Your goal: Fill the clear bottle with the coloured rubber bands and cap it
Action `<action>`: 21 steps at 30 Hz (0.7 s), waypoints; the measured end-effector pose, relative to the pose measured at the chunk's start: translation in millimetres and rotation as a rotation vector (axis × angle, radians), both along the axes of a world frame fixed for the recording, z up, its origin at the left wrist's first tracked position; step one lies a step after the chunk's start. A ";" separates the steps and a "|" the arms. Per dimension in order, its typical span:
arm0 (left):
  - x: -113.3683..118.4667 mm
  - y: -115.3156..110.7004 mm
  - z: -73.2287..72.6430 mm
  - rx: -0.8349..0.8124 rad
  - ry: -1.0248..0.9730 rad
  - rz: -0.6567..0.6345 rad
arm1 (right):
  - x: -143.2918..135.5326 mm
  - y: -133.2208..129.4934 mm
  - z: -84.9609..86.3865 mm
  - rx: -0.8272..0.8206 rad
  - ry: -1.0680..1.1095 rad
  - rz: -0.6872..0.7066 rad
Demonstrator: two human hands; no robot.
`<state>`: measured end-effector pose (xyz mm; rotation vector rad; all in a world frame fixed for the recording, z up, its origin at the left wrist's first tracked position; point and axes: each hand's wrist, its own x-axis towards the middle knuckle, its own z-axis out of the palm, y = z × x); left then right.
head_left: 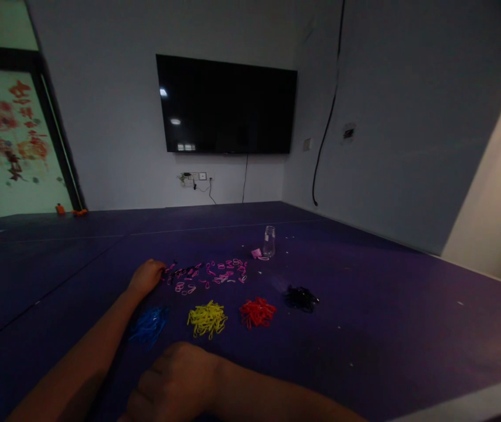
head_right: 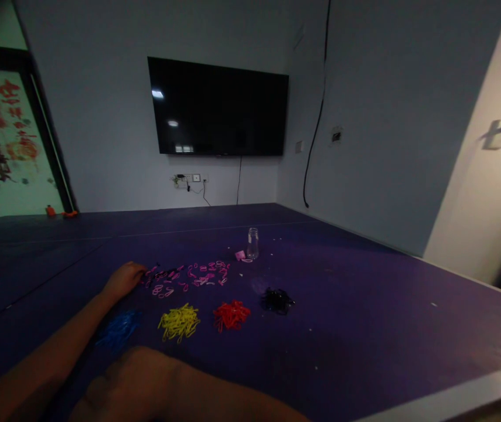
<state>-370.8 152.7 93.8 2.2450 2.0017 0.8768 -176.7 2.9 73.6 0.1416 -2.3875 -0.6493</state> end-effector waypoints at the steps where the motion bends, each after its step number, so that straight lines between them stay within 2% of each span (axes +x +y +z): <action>1: 1.0 0.0 0.0 -0.001 -0.016 -0.007 | -0.4 0.3 -1.0 0.008 0.007 0.000; 5: 3.4 0.4 -0.3 0.000 -0.127 -0.036 | -0.1 0.6 -3.6 0.024 0.042 0.008; 9: 4.1 1.6 -2.9 0.036 -0.356 -0.030 | 3.8 -0.3 -2.6 0.014 0.039 -0.002; 14: 0.2 8.1 -5.5 0.121 -0.810 0.045 | 8.3 -1.2 1.3 -0.027 -0.031 -0.034; 21: -15.7 10.0 1.0 0.169 -1.521 0.135 | 9.7 -3.6 6.8 0.008 -0.066 -0.032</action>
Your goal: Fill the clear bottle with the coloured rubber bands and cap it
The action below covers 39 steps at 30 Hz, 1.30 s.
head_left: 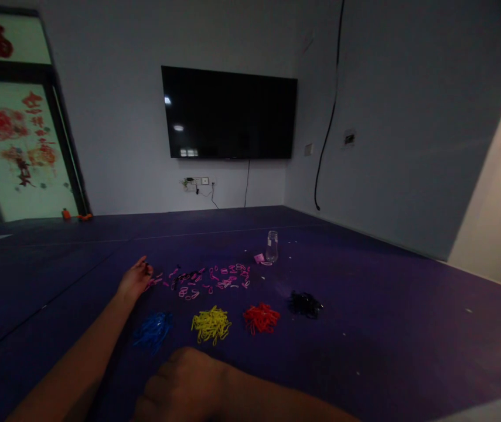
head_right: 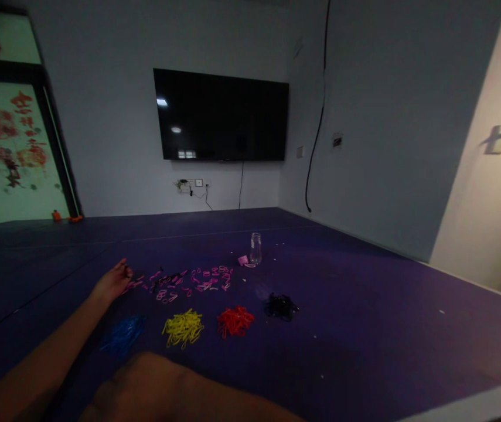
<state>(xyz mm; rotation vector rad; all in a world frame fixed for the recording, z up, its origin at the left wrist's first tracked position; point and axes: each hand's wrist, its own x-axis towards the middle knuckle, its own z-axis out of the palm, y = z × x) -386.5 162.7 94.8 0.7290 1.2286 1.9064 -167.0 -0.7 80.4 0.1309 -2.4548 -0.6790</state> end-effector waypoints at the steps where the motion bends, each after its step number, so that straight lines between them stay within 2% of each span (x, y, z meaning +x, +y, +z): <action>1: -2.2 -1.8 1.2 0.001 -0.078 -0.004 | 1.0 -0.9 0.9 -0.008 0.010 -0.004; 5: -6.5 -7.8 6.0 -0.003 -0.313 -0.017 | 6.1 -4.9 4.5 -0.015 -0.016 -0.038; 9: -3.6 -7.6 9.1 0.013 -0.441 -0.030 | 6.8 -3.9 1.2 -0.042 0.006 -0.033; 13: -0.3 -4.5 9.4 0.013 -0.453 -0.061 | 2.5 0.4 -4.9 -0.040 0.029 -0.016; 17: 0.2 -2.3 8.0 0.002 -0.357 -0.080 | 1.8 0.6 -3.7 -0.040 0.023 -0.018; 23: 4.9 -4.8 2.2 -0.043 0.005 -0.158 | 10.0 -5.3 5.9 -0.101 -0.028 -0.060; 29: 21.2 -7.9 -4.2 -0.136 0.620 -0.162 | 14.2 -9.5 15.0 -0.113 -0.038 -0.076; 34: 28.1 -9.0 -5.1 -0.250 1.105 -0.194 | 13.3 -8.1 13.6 -0.090 -0.043 -0.066; 39: 25.6 -11.6 -6.6 -0.320 1.383 -0.193 | 10.7 -6.3 10.0 -0.067 -0.069 -0.073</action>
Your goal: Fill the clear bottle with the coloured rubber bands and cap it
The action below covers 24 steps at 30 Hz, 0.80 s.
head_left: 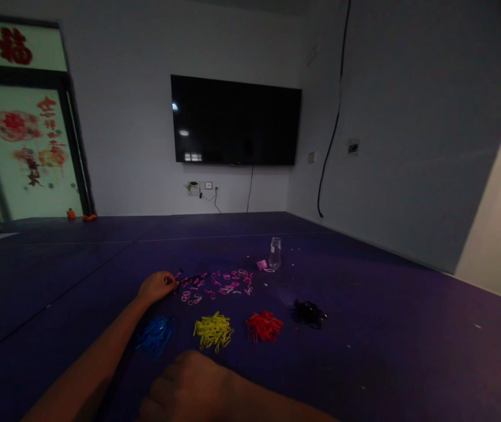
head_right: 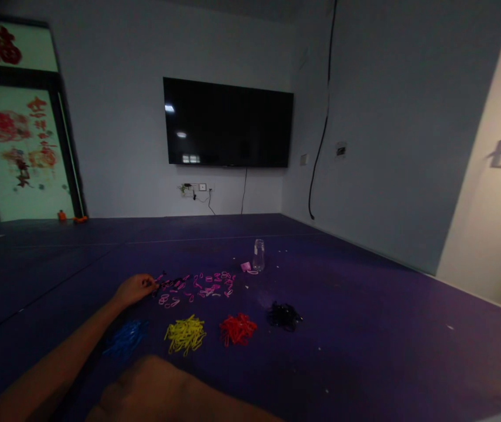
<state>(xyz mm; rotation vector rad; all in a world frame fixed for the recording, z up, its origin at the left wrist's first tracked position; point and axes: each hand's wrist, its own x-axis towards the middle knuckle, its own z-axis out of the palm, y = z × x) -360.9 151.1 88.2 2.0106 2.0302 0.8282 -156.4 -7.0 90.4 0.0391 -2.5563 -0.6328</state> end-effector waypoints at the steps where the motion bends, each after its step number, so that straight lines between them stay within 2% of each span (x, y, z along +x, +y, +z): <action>1: -0.4 -0.4 -0.5 -0.002 0.033 -0.002 | -0.1 -0.1 0.2 0.000 -0.011 0.003; 10: -5.2 1.5 -4.4 0.042 0.127 0.001 | 3.1 -3.8 6.9 0.020 -0.023 -0.005; 24: -3.5 -1.5 -2.2 0.022 0.222 -0.098 | 1.3 -3.3 5.6 -0.003 -0.024 0.000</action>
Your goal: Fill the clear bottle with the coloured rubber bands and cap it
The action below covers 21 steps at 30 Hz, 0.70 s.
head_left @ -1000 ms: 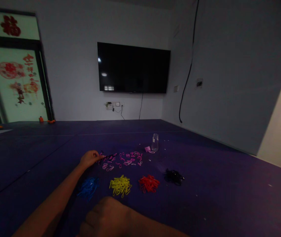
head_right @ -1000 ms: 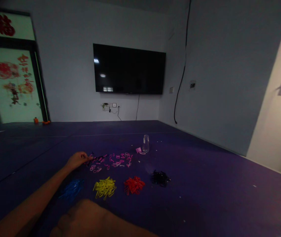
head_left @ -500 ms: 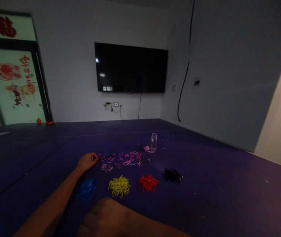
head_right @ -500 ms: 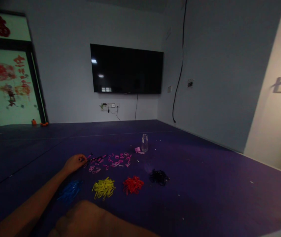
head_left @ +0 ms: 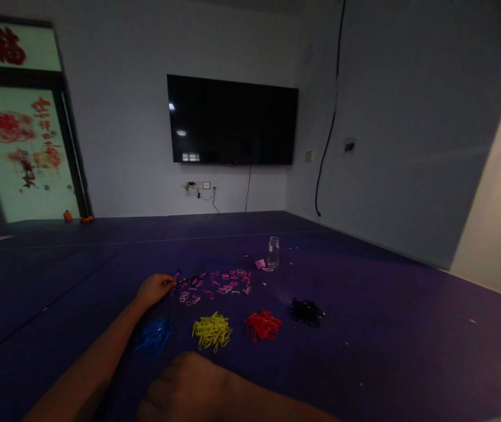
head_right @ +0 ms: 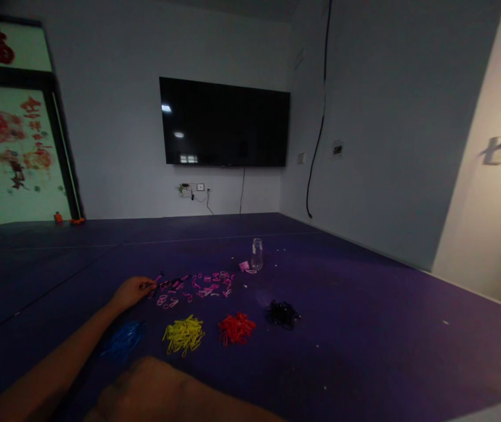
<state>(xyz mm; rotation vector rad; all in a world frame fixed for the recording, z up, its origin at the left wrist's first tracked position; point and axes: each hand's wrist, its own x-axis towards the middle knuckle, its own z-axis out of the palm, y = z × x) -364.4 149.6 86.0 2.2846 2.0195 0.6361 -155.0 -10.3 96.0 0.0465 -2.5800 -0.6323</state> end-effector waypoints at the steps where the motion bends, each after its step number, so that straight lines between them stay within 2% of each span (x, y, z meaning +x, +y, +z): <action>1: 1.2 -0.9 0.5 0.001 0.015 0.002 | -0.6 0.8 -1.4 0.008 0.005 0.004; 5: 7.3 -4.7 2.0 0.013 0.079 0.026 | -0.9 3.1 -4.0 0.025 0.000 0.035; 12: 12.3 -7.3 2.8 0.017 0.134 0.050 | 1.4 -1.5 7.7 -0.014 -0.070 0.010; 21: 13.3 -4.7 3.5 0.000 0.148 0.031 | -0.3 4.7 -7.0 -0.013 -0.021 0.019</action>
